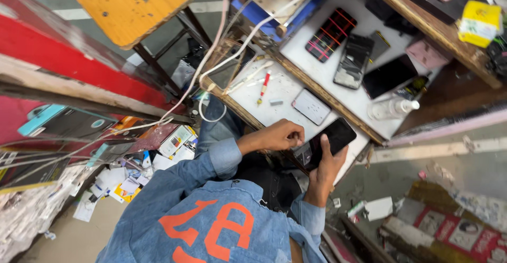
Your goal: The person disassembles a smartphone by removing the back cover, unscrewing internal components, and detaching the battery. They then reassemble the phone by reconnecting the battery and securing the back cover.
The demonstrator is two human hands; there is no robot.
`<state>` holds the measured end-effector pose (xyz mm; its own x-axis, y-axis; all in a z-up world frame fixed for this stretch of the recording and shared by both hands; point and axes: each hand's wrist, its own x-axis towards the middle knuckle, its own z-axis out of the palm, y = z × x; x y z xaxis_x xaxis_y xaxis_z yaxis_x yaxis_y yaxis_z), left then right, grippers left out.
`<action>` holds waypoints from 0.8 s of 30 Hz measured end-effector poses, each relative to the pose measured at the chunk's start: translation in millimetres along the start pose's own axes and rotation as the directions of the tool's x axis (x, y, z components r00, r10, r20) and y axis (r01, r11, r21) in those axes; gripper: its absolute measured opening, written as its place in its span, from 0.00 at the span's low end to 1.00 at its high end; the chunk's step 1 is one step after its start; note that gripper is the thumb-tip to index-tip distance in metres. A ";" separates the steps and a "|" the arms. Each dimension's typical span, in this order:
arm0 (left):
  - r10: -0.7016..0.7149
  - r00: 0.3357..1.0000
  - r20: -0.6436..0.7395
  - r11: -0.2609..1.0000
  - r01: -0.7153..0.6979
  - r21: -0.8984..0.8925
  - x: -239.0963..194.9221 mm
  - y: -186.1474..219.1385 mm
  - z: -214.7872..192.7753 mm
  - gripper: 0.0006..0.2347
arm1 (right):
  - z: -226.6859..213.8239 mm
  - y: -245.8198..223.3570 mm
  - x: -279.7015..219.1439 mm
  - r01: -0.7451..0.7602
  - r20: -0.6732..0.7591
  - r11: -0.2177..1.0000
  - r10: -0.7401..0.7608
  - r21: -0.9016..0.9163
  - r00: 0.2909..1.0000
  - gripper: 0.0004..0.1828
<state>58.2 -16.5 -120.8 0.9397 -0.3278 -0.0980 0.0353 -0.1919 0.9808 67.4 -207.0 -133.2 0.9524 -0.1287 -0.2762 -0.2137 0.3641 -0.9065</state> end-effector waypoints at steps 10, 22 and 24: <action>0.129 0.990 0.052 0.984 -0.134 0.113 7.7 -7.6 -5.9 0.06 | 5.4 -8.2 -1.0 -0.014 -0.027 0.999 0.013 -0.038 1.000 0.26; -0.126 0.984 0.129 0.964 0.152 -0.218 19.4 -3.7 -4.4 0.05 | -3.1 -10.1 7.0 0.002 -0.071 1.000 -0.001 0.012 0.997 0.31; -0.099 0.987 0.129 0.969 0.125 -0.212 19.3 -2.8 -3.5 0.05 | -5.8 -9.5 3.2 0.045 -0.067 0.998 -0.048 -0.045 0.997 0.30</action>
<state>77.3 -19.1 -124.9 0.8798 -0.4235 -0.2159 0.2242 -0.0307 0.9741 71.2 -216.2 -127.3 0.9448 -0.2075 -0.2536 -0.1806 0.3160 -0.9314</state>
